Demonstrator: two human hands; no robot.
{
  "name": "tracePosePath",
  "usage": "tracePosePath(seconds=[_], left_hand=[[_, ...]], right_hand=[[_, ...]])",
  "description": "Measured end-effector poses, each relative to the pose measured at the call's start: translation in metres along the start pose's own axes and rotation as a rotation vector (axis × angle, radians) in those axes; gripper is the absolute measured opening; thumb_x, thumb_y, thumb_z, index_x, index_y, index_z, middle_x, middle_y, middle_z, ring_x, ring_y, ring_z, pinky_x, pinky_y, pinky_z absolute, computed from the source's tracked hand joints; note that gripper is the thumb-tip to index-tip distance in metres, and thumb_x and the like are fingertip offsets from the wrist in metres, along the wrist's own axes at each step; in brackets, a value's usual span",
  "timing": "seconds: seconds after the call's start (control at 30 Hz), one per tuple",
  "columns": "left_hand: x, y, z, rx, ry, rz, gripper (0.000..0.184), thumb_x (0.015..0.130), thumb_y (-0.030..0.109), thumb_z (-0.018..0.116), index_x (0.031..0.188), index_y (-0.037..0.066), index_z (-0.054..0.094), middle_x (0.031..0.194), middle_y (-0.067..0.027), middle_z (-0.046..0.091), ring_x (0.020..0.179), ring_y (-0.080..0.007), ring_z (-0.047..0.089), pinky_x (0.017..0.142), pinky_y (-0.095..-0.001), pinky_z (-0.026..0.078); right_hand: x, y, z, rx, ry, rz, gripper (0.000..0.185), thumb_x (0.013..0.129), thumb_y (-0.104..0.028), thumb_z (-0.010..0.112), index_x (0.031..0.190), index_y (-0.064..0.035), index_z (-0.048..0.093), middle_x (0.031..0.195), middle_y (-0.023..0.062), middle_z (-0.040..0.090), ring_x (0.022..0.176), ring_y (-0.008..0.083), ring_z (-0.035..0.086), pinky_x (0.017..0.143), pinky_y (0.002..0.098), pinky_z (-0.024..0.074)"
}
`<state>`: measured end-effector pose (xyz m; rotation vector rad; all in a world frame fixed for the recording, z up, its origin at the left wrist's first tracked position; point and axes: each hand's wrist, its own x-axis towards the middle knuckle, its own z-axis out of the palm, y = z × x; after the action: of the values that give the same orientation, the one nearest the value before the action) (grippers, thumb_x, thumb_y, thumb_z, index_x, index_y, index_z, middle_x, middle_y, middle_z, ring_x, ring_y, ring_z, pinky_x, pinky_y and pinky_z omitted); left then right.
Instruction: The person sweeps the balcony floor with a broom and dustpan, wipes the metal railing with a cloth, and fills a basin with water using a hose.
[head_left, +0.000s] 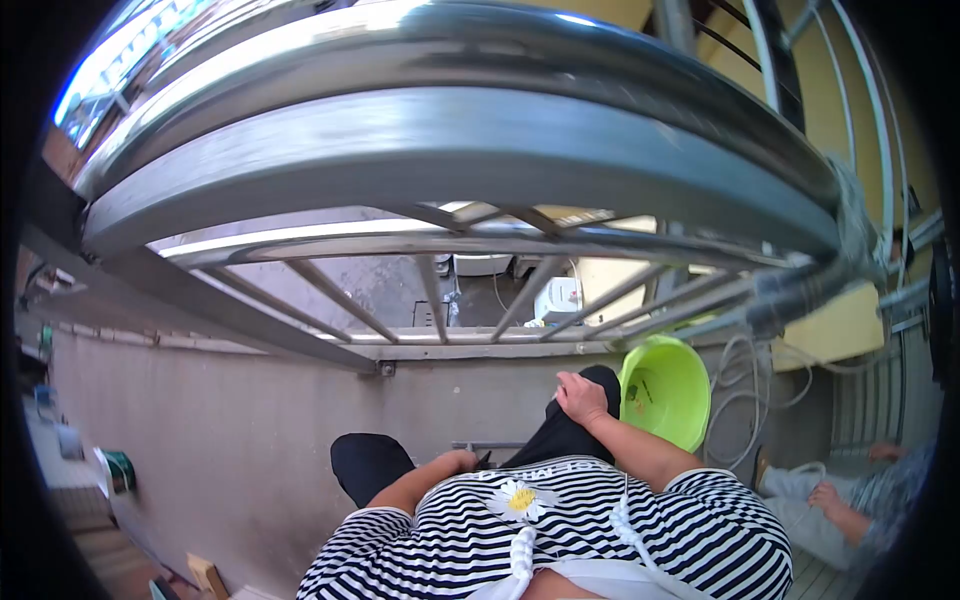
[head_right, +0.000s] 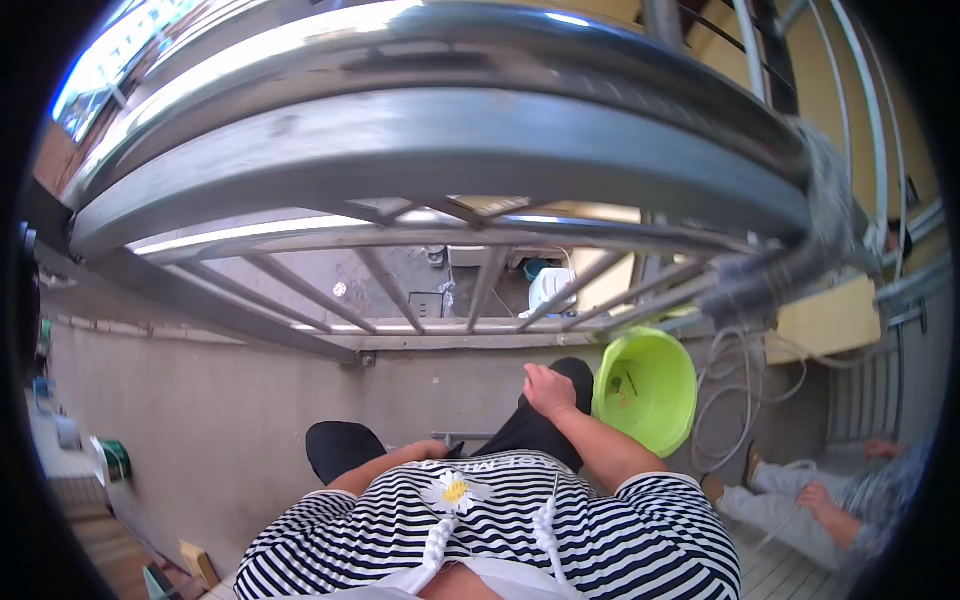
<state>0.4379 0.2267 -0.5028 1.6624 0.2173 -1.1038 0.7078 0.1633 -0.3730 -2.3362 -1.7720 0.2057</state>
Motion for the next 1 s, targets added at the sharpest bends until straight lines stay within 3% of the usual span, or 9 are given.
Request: tracePosePath(seconds=[0.1,0.37,0.5,0.7,0.77,0.87,1.0], left_hand=[[-0.013,-0.002,0.018,-0.077,0.059,0.003,0.049,0.072,0.036,0.047,0.114,0.011,0.044,0.115,-0.0147,0.045,0.109,-0.0273,0.040,0.089,-0.0366,0.031],[-0.030,-0.005,0.070,-0.164,0.196,-0.049,0.048,0.075,0.038,0.043,0.114,0.011,0.044,0.115,-0.0149,0.045,0.109,-0.0275,0.040,0.089,-0.0374,0.030],[-0.026,-0.012,0.085,-0.104,0.271,-0.082,0.048,0.076,0.039,0.040,0.114,0.010,0.044,0.115,-0.0149,0.045,0.109,-0.0276,0.039,0.089,-0.0378,0.030],[-0.021,-0.007,0.107,0.039,0.335,-0.150,0.048,0.078,0.041,0.037,0.114,0.010,0.044,0.115,-0.0150,0.045,0.110,-0.0278,0.039,0.089,-0.0384,0.029],[-0.025,0.005,0.106,0.108,0.346,-0.186,0.048,0.079,0.042,0.036,0.113,0.010,0.044,0.115,-0.0151,0.045,0.110,-0.0278,0.039,0.089,-0.0386,0.029],[-0.029,0.013,0.102,0.182,0.372,-0.229,0.048,0.079,0.042,0.035,0.113,0.010,0.044,0.115,-0.0151,0.045,0.110,-0.0279,0.039,0.090,-0.0388,0.029],[-0.036,0.035,0.076,-0.018,0.853,0.181,0.043,0.071,0.008,0.052,0.113,0.009,0.043,0.105,-0.0137,0.052,0.095,-0.0289,0.050,0.080,-0.0337,0.039]], right_hand=[[0.010,-0.011,-0.001,-0.004,-0.117,-0.021,0.021,0.069,-0.023,0.052,0.088,-0.0135,0.051,0.075,0.0054,0.055,0.066,0.0244,0.056,0.055,0.0367,0.0453],[-0.023,-0.010,0.003,0.040,-0.079,-0.045,0.018,0.066,-0.022,0.053,0.082,-0.0138,0.053,0.070,0.0068,0.055,0.061,0.0252,0.056,0.053,0.0367,0.0450],[-0.042,0.004,-0.005,0.003,0.125,-0.063,0.014,0.066,-0.018,0.054,0.079,-0.0122,0.055,0.066,0.0038,0.054,0.057,0.0225,0.054,0.050,0.0333,0.0439],[-0.093,0.001,-0.013,0.170,0.338,-0.029,0.009,0.068,-0.011,0.053,0.076,-0.0102,0.054,0.064,0.0060,0.051,0.056,0.0246,0.052,0.050,0.0339,0.0427],[-0.107,-0.007,-0.018,0.302,0.368,-0.020,0.012,0.068,-0.007,0.052,0.079,-0.0047,0.053,0.072,0.0111,0.051,0.064,0.0263,0.052,0.058,0.0340,0.0428],[-0.135,-0.013,-0.034,0.231,0.564,-0.029,0.023,0.065,-0.007,0.055,0.087,-0.0028,0.051,0.084,0.0137,0.050,0.079,0.0295,0.048,0.071,0.0365,0.0395],[-0.187,-0.006,-0.032,0.194,0.549,0.153,0.025,0.067,-0.013,0.058,0.087,-0.0017,0.047,0.082,0.0131,0.049,0.075,0.0287,0.048,0.069,0.0339,0.0403]])
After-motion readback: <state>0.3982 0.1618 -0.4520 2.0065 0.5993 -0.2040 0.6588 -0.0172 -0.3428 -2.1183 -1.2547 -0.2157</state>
